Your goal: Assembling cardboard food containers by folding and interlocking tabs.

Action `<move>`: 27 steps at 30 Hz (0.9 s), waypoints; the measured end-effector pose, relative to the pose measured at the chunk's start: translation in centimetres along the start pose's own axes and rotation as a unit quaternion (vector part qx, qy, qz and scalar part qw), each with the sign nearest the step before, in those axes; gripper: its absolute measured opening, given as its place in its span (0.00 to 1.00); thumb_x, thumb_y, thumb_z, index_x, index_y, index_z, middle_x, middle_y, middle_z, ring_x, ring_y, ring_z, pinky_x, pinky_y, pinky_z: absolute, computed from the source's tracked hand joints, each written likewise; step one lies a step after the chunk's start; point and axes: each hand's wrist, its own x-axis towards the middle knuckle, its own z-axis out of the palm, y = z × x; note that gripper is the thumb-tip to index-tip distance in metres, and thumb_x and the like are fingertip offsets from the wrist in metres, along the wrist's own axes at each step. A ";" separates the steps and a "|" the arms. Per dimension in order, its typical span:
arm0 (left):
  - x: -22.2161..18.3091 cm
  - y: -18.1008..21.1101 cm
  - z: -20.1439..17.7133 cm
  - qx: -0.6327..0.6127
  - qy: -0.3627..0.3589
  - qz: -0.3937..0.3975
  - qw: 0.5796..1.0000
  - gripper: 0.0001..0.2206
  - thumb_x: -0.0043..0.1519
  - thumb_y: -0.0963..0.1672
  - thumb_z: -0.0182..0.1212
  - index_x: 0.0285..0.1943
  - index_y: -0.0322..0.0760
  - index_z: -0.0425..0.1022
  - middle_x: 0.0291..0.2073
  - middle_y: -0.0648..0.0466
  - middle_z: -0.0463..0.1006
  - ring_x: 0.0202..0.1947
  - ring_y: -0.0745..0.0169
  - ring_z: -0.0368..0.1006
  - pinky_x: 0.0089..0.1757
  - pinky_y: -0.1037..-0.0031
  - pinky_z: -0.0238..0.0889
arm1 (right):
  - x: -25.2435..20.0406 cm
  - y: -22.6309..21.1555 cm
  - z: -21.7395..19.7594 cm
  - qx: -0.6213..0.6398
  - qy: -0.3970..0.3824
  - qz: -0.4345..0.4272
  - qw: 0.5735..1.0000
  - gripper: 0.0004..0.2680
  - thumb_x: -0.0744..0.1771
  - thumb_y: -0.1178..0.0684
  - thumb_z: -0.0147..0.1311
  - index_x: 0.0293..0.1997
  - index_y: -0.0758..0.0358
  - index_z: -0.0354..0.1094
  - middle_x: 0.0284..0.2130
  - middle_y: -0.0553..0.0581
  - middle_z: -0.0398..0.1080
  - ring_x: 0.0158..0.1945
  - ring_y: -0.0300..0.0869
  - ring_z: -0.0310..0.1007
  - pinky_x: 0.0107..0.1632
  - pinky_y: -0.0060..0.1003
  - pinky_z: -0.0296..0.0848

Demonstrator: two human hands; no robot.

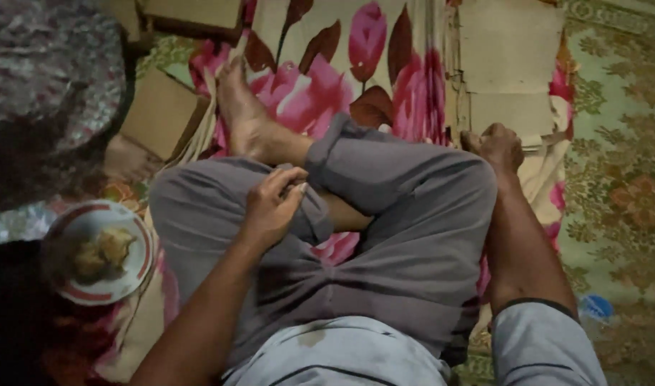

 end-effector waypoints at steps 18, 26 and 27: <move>-0.3 0.8 -0.4 0.036 -0.063 0.017 0.997 0.08 0.64 0.40 0.60 0.51 0.38 0.76 0.37 0.50 0.77 0.38 0.52 0.74 0.43 0.64 0.66 | 5.9 3.7 4.9 -0.099 0.037 -0.066 0.992 0.26 0.78 0.30 0.57 0.35 0.67 0.78 0.29 0.70 0.78 0.31 0.64 0.80 0.28 0.60 0.77; -0.1 2.1 -0.7 0.027 -0.068 0.006 0.997 0.07 0.64 0.39 0.60 0.50 0.38 0.76 0.37 0.52 0.78 0.38 0.56 0.75 0.43 0.67 0.67 | 7.6 4.4 6.0 -0.262 0.146 -0.156 0.941 0.17 0.62 0.48 0.67 0.57 0.44 0.77 0.25 0.59 0.80 0.25 0.58 0.82 0.22 0.53 0.75; -0.2 2.0 -0.8 0.026 -0.067 0.008 0.997 0.07 0.64 0.39 0.60 0.50 0.38 0.76 0.37 0.52 0.78 0.38 0.56 0.75 0.43 0.67 0.67 | 7.2 3.9 5.3 -0.263 0.148 -0.155 0.941 0.17 0.62 0.48 0.67 0.57 0.44 0.77 0.25 0.59 0.80 0.25 0.58 0.82 0.22 0.53 0.75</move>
